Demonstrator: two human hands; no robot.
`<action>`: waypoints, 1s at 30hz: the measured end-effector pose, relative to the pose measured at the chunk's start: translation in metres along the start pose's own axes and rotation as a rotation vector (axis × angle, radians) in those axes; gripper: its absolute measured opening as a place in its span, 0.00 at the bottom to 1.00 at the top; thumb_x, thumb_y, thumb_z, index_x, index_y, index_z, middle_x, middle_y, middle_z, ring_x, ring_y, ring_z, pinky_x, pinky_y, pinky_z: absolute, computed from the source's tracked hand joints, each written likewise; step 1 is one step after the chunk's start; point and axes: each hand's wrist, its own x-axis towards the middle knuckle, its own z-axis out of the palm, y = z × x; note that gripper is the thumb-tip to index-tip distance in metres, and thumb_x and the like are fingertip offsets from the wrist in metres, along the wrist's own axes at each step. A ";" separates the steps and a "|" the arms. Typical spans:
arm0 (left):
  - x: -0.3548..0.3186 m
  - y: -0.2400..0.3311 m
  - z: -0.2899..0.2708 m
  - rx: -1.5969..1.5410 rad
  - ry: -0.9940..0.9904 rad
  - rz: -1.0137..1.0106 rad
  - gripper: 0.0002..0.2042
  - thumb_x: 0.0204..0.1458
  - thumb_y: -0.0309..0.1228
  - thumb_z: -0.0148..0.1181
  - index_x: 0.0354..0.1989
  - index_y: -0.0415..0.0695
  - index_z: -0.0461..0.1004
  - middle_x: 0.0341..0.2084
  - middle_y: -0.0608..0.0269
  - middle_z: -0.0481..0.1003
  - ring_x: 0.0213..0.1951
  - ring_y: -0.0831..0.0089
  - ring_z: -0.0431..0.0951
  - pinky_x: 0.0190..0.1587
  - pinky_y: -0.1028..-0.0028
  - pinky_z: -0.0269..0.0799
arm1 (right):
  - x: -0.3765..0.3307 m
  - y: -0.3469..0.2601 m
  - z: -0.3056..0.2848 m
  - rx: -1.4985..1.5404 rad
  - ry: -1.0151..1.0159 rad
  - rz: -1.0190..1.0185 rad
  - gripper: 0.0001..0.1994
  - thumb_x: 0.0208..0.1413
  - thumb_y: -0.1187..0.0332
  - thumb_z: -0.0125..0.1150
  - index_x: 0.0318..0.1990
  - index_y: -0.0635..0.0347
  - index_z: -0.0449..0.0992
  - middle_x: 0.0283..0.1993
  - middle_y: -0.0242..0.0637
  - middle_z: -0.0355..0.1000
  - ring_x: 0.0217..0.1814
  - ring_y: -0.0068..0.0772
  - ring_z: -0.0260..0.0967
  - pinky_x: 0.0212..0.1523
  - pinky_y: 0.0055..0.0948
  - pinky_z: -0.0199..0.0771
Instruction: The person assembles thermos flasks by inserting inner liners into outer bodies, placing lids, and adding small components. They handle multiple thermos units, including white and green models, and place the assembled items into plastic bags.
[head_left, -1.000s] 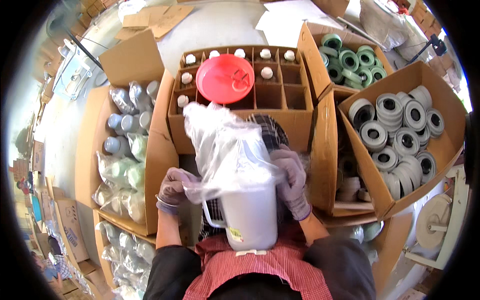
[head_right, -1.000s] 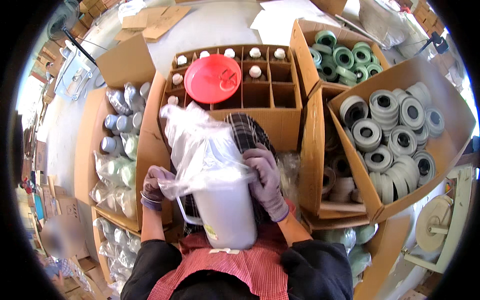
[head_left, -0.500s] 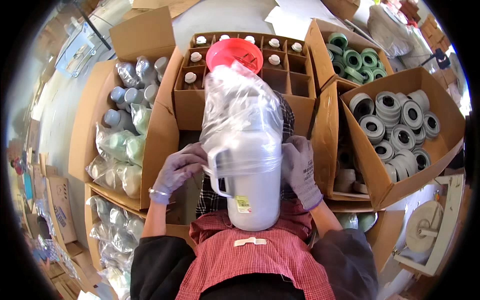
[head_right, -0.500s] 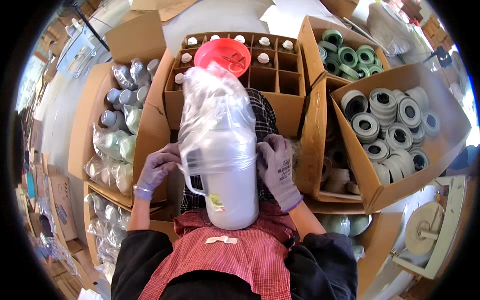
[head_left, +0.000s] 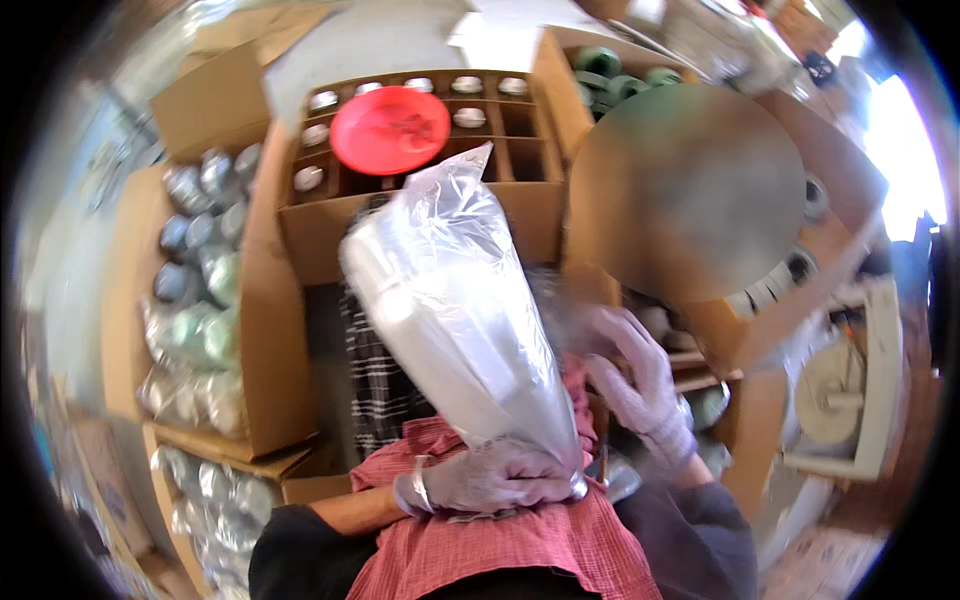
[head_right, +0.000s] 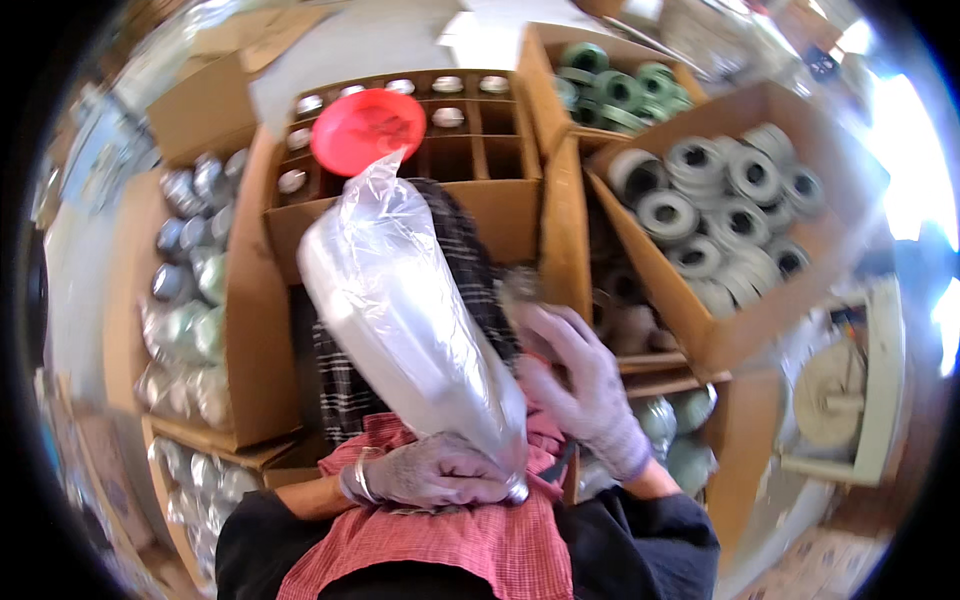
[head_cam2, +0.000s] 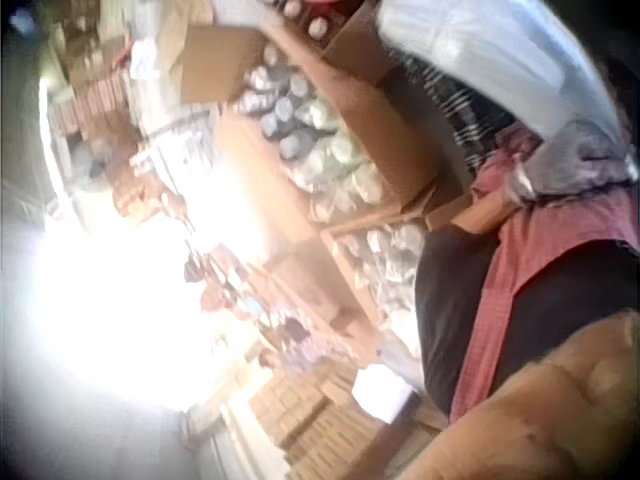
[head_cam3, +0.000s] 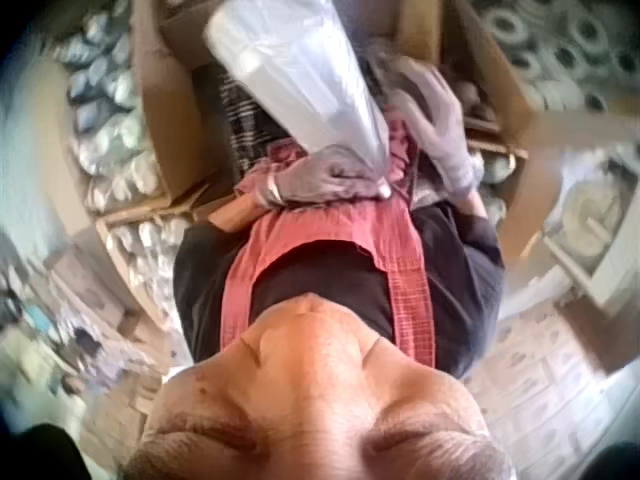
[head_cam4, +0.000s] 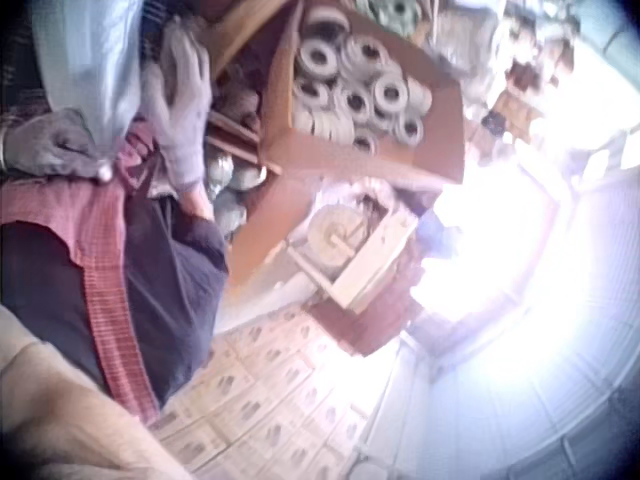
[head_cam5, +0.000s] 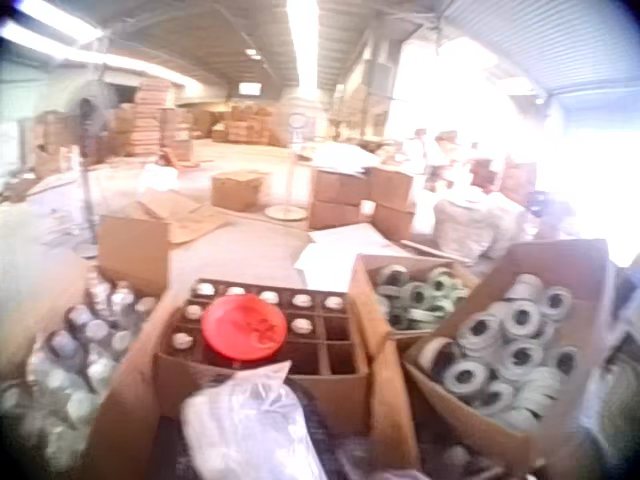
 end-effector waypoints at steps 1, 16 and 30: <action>0.019 -0.007 0.012 0.230 0.015 0.250 0.13 0.59 0.30 0.58 0.50 0.38 0.76 0.42 0.57 0.79 0.45 0.65 0.77 0.49 0.68 0.71 | -0.002 -0.016 0.007 -0.072 0.012 -0.027 0.25 0.50 0.70 0.62 0.56 0.70 0.67 0.51 0.52 0.68 0.55 0.44 0.69 0.55 0.33 0.68; 0.069 0.000 -0.022 0.148 -0.241 -0.259 0.18 0.62 0.33 0.51 0.57 0.36 0.70 0.50 0.56 0.74 0.52 0.69 0.74 0.59 0.73 0.65 | -0.236 0.008 -0.033 0.260 1.503 0.298 0.04 0.56 0.72 0.60 0.36 0.63 0.77 0.30 0.30 0.73 0.29 0.20 0.70 0.26 0.21 0.67; 0.207 -0.048 0.049 0.888 -0.216 0.558 0.27 0.56 0.38 0.58 0.64 0.46 0.64 0.62 0.48 0.62 0.64 0.53 0.62 0.65 0.60 0.56 | -0.294 0.255 0.021 -0.815 0.212 0.544 0.15 0.50 0.70 0.60 0.47 0.60 0.75 0.51 0.45 0.74 0.50 0.42 0.72 0.50 0.38 0.71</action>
